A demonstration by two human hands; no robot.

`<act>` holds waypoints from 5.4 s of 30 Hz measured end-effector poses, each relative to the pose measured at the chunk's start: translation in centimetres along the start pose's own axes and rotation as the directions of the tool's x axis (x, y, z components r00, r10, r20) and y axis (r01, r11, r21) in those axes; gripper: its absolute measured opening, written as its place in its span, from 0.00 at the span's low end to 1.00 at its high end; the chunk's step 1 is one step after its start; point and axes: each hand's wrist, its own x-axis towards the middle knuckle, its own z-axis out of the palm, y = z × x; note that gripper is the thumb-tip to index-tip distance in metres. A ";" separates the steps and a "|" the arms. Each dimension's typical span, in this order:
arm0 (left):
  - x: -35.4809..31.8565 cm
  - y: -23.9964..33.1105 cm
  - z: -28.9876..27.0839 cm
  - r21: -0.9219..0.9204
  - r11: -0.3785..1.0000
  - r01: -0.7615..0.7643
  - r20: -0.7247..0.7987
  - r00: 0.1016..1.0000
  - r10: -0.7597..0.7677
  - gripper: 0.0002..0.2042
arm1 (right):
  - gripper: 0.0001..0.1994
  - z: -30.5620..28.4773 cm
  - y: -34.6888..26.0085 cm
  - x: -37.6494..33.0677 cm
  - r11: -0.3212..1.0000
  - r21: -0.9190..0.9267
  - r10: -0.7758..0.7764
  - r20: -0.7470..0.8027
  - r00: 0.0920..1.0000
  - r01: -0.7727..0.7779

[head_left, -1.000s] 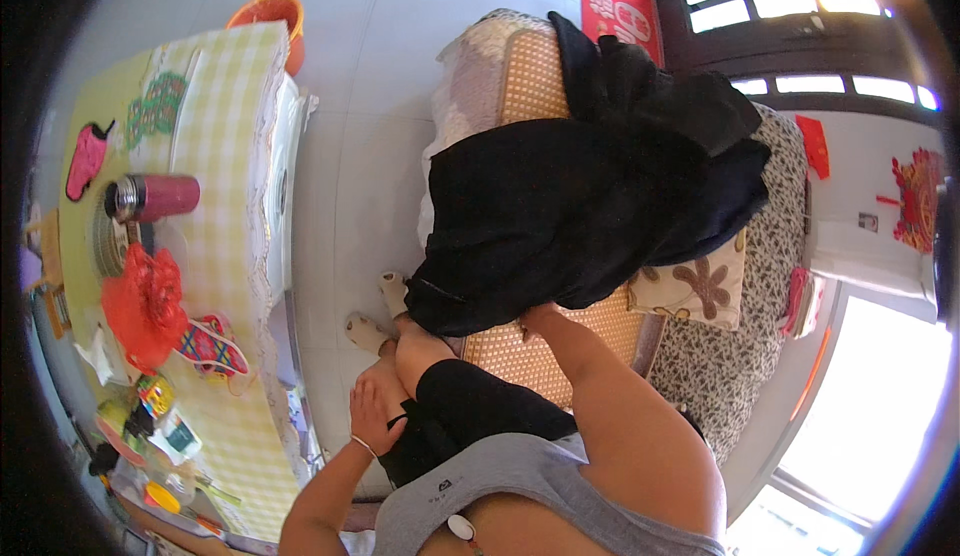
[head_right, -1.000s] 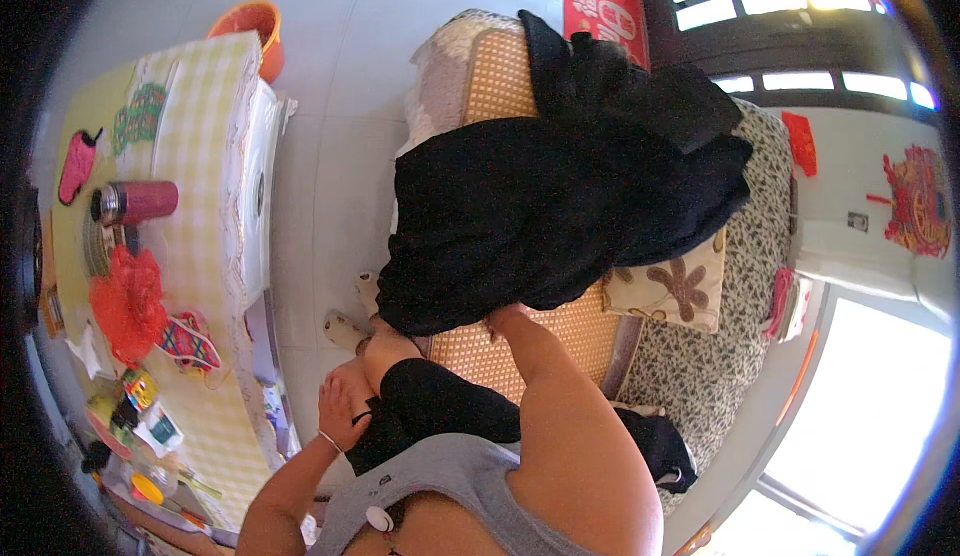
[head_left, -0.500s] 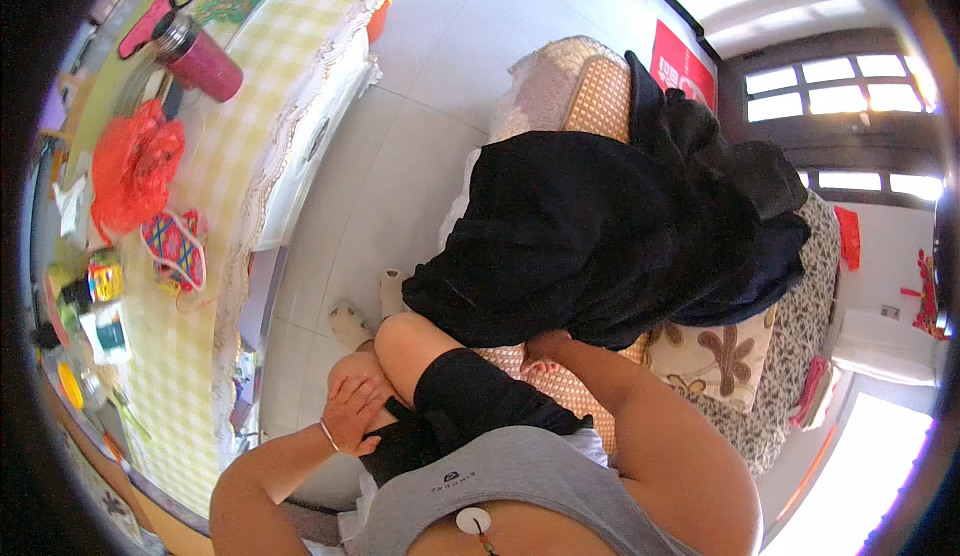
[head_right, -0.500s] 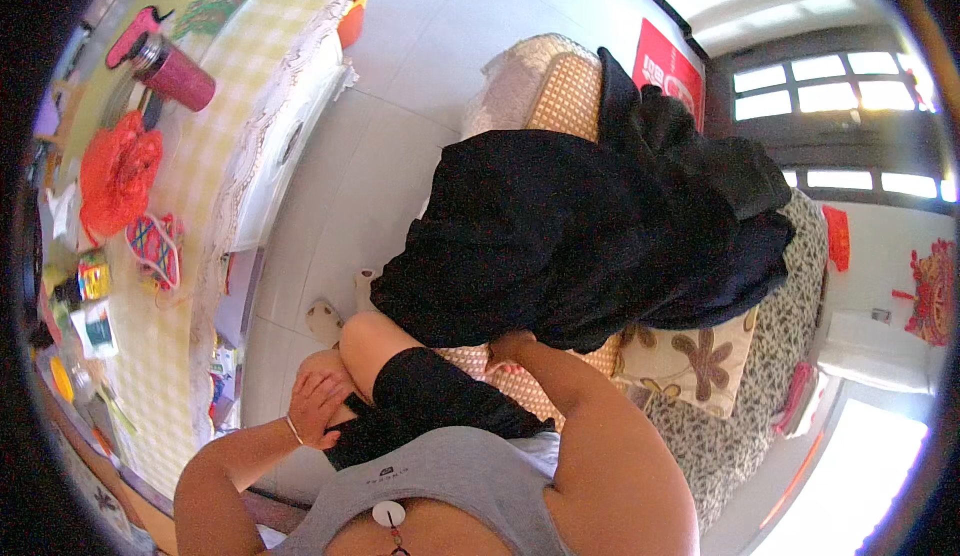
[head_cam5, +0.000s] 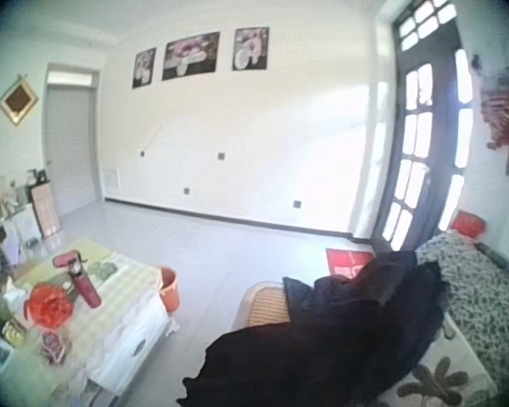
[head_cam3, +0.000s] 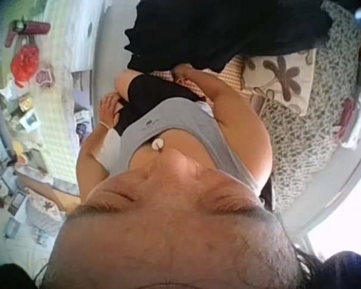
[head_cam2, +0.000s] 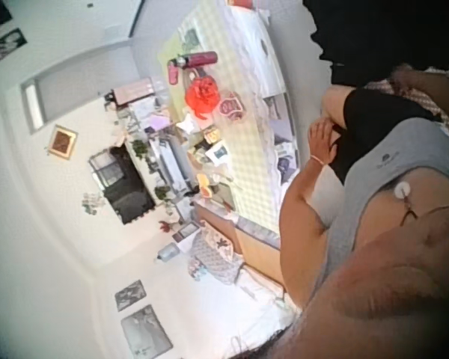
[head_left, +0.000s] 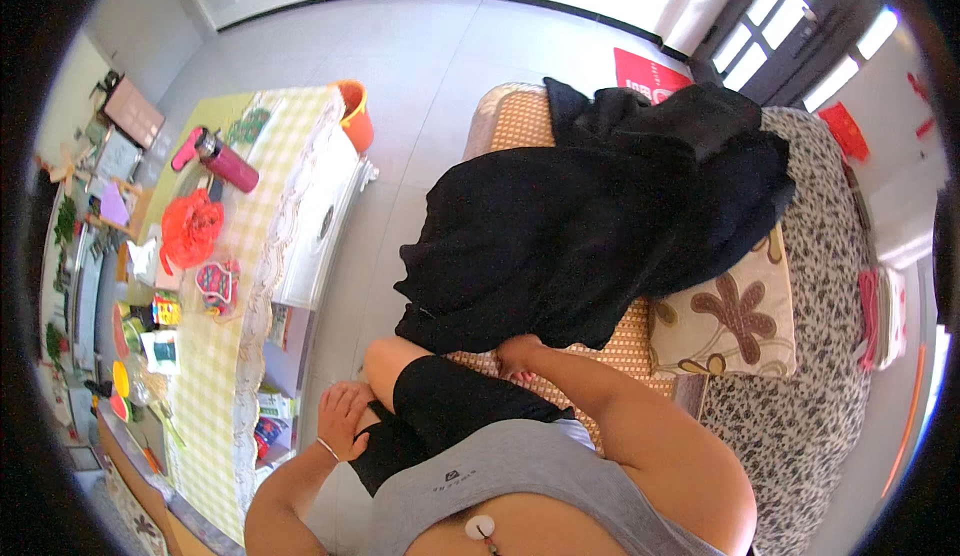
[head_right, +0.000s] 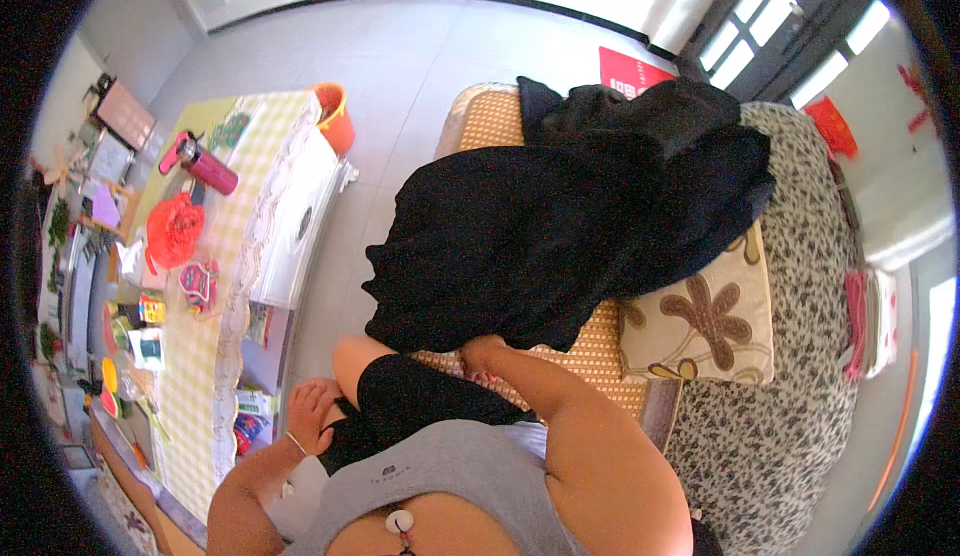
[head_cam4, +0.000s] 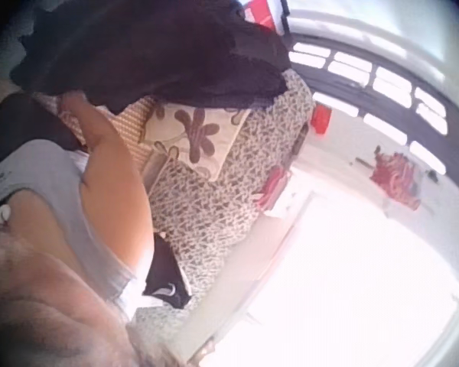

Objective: The person folds black pants, a white t-shirt, and white shorts by laying them flat on a bed and smoothing them by hand.

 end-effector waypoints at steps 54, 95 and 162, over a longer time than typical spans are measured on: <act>6.7 12.9 -28.2 -0.390 0.898 0.204 -0.162 0.945 -0.285 0.21 | 0.16 -16.9 -0.8 -18.4 0.921 -0.211 -0.331 -0.868 0.370 0.327; -15.2 14.4 -16.5 -0.085 0.864 0.496 0.191 0.859 -0.475 0.13 | 0.14 -1.4 2.9 -25.9 0.947 -0.019 -0.278 -0.548 0.789 0.320; -10.3 16.5 -2.4 0.011 0.968 0.250 0.094 0.964 -0.249 0.08 | 0.11 5.7 -11.1 -15.1 0.638 -0.384 -0.769 -0.258 0.585 0.668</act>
